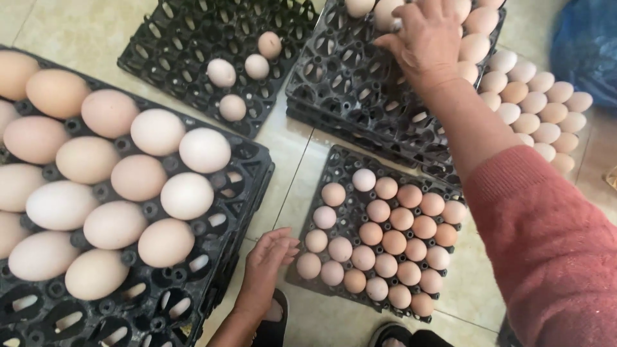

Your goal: Sorting and packing eggs into plastic trays

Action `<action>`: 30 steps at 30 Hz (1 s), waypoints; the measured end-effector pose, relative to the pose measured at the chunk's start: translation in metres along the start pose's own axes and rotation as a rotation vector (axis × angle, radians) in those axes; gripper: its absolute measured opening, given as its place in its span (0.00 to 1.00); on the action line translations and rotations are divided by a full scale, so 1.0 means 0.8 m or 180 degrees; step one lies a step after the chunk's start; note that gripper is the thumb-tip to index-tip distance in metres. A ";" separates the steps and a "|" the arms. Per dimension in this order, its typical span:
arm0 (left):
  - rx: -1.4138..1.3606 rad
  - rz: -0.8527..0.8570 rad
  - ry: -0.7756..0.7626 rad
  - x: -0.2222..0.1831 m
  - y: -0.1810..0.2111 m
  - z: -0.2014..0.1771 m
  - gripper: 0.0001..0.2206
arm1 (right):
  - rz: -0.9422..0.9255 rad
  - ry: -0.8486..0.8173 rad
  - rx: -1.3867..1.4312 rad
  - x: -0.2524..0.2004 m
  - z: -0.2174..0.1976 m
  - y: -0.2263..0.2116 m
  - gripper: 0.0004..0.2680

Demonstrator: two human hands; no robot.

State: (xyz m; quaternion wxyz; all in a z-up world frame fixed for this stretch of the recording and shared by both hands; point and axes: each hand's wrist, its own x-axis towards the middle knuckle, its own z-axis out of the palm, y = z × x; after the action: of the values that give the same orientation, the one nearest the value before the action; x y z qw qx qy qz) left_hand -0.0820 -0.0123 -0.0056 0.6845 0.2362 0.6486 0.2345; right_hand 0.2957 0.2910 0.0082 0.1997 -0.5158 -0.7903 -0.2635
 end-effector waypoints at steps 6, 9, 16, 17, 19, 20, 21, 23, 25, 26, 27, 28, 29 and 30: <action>0.0140 -0.0004 0.0134 0.006 -0.007 0.007 0.17 | 0.0645 -0.1122 0.1787 -0.065 -0.166 -0.090 0.04; 0.0877 0.0461 0.0267 0.018 -0.007 0.026 0.17 | 0.0821 -0.2264 0.2328 -0.161 -0.132 -0.138 0.05; 0.3113 0.2187 0.0454 0.110 0.006 0.111 0.21 | 0.2185 -0.2230 0.2527 -0.209 -0.153 -0.159 0.08; 0.3455 0.2187 0.0388 0.122 0.006 0.122 0.21 | 0.2507 -0.2135 0.2750 -0.212 -0.162 -0.154 0.07; 0.3830 0.2223 0.0339 0.148 0.010 0.131 0.21 | 0.2834 -0.1973 0.2986 -0.218 -0.167 -0.147 0.07; 0.3874 0.2235 0.0364 0.158 0.007 0.132 0.21 | 0.2964 -0.1931 0.3136 -0.227 -0.170 -0.144 0.07; 0.3917 0.2248 0.0389 0.168 0.004 0.134 0.21 | 0.3092 -0.1886 0.3286 -0.236 -0.172 -0.141 0.08; 0.3083 0.1721 0.0126 0.149 0.030 0.120 0.22 | 0.3329 -0.1733 0.3659 -0.228 -0.187 -0.155 0.11; 0.2245 0.1181 -0.0109 0.135 0.042 0.116 0.24 | 0.3528 -0.1559 0.4037 -0.224 -0.193 -0.166 0.13; 0.1332 0.0973 -0.0426 0.130 0.041 0.117 0.21 | 0.3424 -0.1797 0.4597 -0.223 -0.192 -0.171 0.22; 0.0419 0.0750 -0.0733 0.125 0.041 0.117 0.19 | 0.3292 -0.2036 0.5153 -0.221 -0.191 -0.176 0.31; 0.0424 0.0773 -0.0732 0.110 0.047 0.125 0.19 | 0.3276 -0.2016 0.5155 -0.218 -0.186 -0.181 0.31; 0.0064 0.0726 -0.0903 0.096 0.053 0.132 0.20 | 0.3178 -0.1904 0.5475 -0.214 -0.181 -0.188 0.31; -0.0305 0.0686 -0.1063 0.082 0.060 0.137 0.20 | 0.3053 -0.1797 0.5797 -0.208 -0.174 -0.194 0.31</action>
State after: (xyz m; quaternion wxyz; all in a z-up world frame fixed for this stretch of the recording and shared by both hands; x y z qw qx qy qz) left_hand 0.0297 0.0641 -0.0210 0.7639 0.3070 0.4852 0.2945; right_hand 0.2234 0.0349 -0.0134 0.4025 -0.4718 -0.4216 0.6616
